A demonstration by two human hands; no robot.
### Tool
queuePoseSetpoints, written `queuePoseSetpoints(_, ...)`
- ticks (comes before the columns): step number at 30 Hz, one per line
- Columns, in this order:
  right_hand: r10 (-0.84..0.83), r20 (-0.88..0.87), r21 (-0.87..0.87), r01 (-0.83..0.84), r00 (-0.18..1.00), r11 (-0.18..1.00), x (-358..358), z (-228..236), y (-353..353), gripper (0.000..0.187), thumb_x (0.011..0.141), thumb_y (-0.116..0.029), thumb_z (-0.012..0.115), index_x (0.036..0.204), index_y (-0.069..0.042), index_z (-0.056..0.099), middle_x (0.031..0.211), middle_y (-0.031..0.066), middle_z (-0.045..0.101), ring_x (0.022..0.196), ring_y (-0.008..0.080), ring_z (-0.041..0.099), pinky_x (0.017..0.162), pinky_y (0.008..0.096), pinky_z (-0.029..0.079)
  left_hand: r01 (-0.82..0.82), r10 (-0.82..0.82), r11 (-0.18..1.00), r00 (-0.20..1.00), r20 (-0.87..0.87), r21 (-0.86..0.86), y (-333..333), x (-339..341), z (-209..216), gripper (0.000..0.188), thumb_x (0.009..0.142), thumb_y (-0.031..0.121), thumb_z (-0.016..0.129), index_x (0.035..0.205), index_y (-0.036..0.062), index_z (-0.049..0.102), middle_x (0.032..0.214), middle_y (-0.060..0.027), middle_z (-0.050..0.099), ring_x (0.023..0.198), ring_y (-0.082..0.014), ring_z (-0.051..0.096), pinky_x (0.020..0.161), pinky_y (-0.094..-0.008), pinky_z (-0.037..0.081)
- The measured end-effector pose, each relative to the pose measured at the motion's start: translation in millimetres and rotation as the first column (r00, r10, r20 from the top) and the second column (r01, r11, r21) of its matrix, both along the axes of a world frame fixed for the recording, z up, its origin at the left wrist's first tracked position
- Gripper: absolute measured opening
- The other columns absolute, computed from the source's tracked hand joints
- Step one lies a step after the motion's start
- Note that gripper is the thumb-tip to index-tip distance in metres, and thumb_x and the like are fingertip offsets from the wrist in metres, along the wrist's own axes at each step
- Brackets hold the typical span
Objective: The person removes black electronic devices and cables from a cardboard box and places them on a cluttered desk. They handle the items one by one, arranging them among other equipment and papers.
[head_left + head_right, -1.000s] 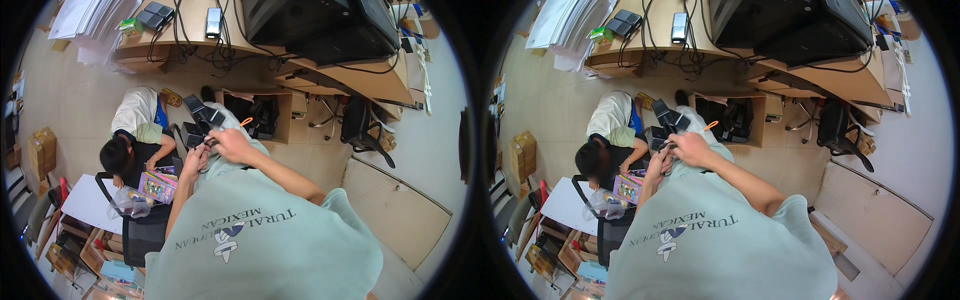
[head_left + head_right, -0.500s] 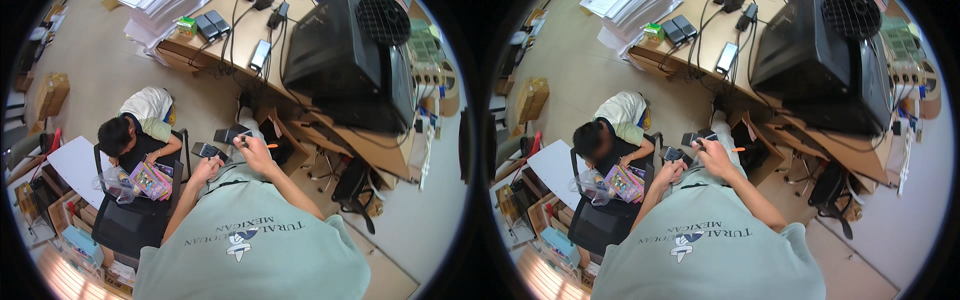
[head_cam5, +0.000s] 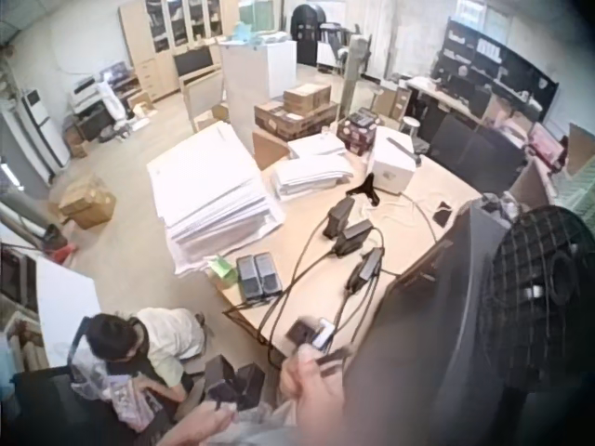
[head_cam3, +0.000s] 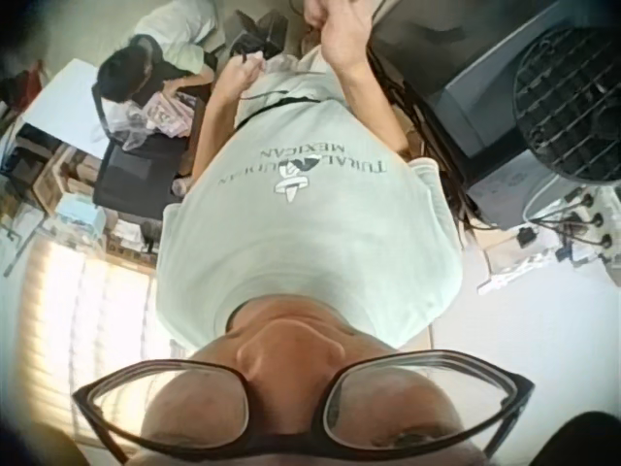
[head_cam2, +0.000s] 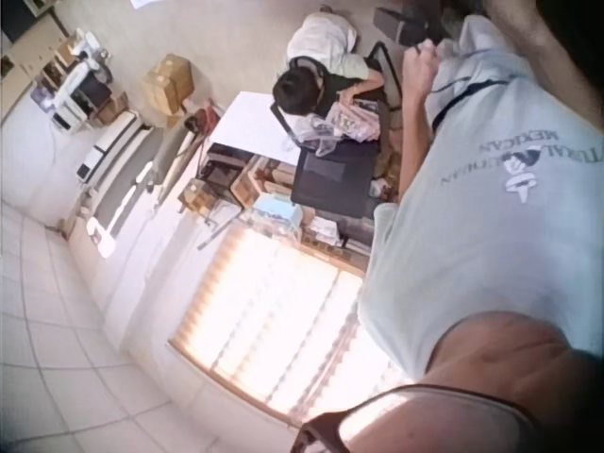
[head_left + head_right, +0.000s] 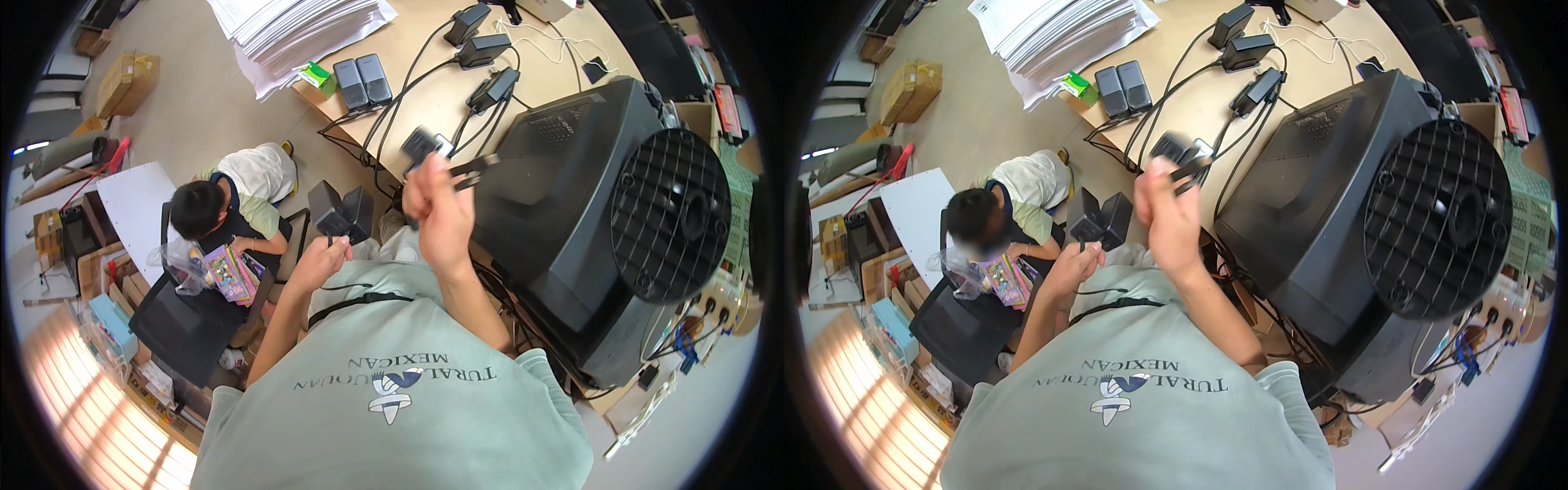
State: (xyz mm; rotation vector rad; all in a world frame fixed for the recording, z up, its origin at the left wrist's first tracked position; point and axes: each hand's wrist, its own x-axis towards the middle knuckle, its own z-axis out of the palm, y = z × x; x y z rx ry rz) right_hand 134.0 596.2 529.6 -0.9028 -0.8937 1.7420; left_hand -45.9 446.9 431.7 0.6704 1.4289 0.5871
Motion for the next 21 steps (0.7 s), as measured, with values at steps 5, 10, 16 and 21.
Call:
queuePoseSetpoints(5, -0.330, -0.212, -0.041, 0.329, 0.920, 0.943, 3, -18, 57, 0.043, 0.111, -0.035, 0.040, 0.074, -0.012, 0.034, 0.059, -0.0032, 0.028, 0.052, 0.0065, 0.020, 0.047, 0.0262, 0.019, 0.060, -0.062, 0.998, 0.994, -0.087, -0.029, 43, 15, 8, 0.042, 0.105, 0.032, 0.047, 0.078, 0.0035, 0.060, 0.054, 0.0069, 0.037, 0.052, -0.0062, 0.032, 0.051, -0.0272, 0.029)
queuePoseSetpoints(10, -0.438, -0.202, -0.050, 0.438, 0.876, 0.898, -10, -58, 99, 0.044, 0.110, -0.037, 0.040, 0.074, -0.014, 0.032, 0.061, -0.0039, 0.028, 0.054, 0.0063, 0.021, 0.048, 0.0250, 0.019, 0.216, -0.225, 0.974, 0.964, -0.145, -0.071, 69, 8, 12, 0.044, 0.103, 0.034, 0.048, 0.075, 0.0029, 0.061, 0.056, 0.0046, 0.038, 0.053, -0.0085, 0.034, 0.052, -0.0293, 0.032)
queuePoseSetpoints(16, -0.401, 0.016, 0.022, 0.400, 0.916, 0.916, -10, -74, 127, 0.043, 0.110, -0.035, 0.041, 0.073, -0.014, 0.034, 0.061, -0.0057, 0.030, 0.052, 0.0045, 0.026, 0.046, 0.0238, 0.020, 0.424, -0.406, 0.905, 0.885, -0.227, 0.034, 86, -3, -15, 0.045, 0.102, 0.034, 0.049, 0.078, 0.0001, 0.066, 0.055, -0.0035, 0.047, 0.055, -0.0176, 0.047, 0.057, -0.0361, 0.039)
queuePoseSetpoints(21, -0.301, 0.202, -0.009, 0.309, 0.932, 0.951, -5, -75, 145, 0.038, 0.108, -0.031, 0.046, 0.075, -0.013, 0.042, 0.060, -0.0059, 0.033, 0.051, 0.0048, 0.026, 0.046, 0.0228, 0.022, 0.478, -0.468, 0.878, 0.858, -0.212, -0.001, 104, -20, -16, 0.046, 0.101, 0.037, 0.050, 0.081, -0.0005, 0.067, 0.058, -0.0079, 0.051, 0.058, -0.0216, 0.051, 0.060, -0.0382, 0.042)
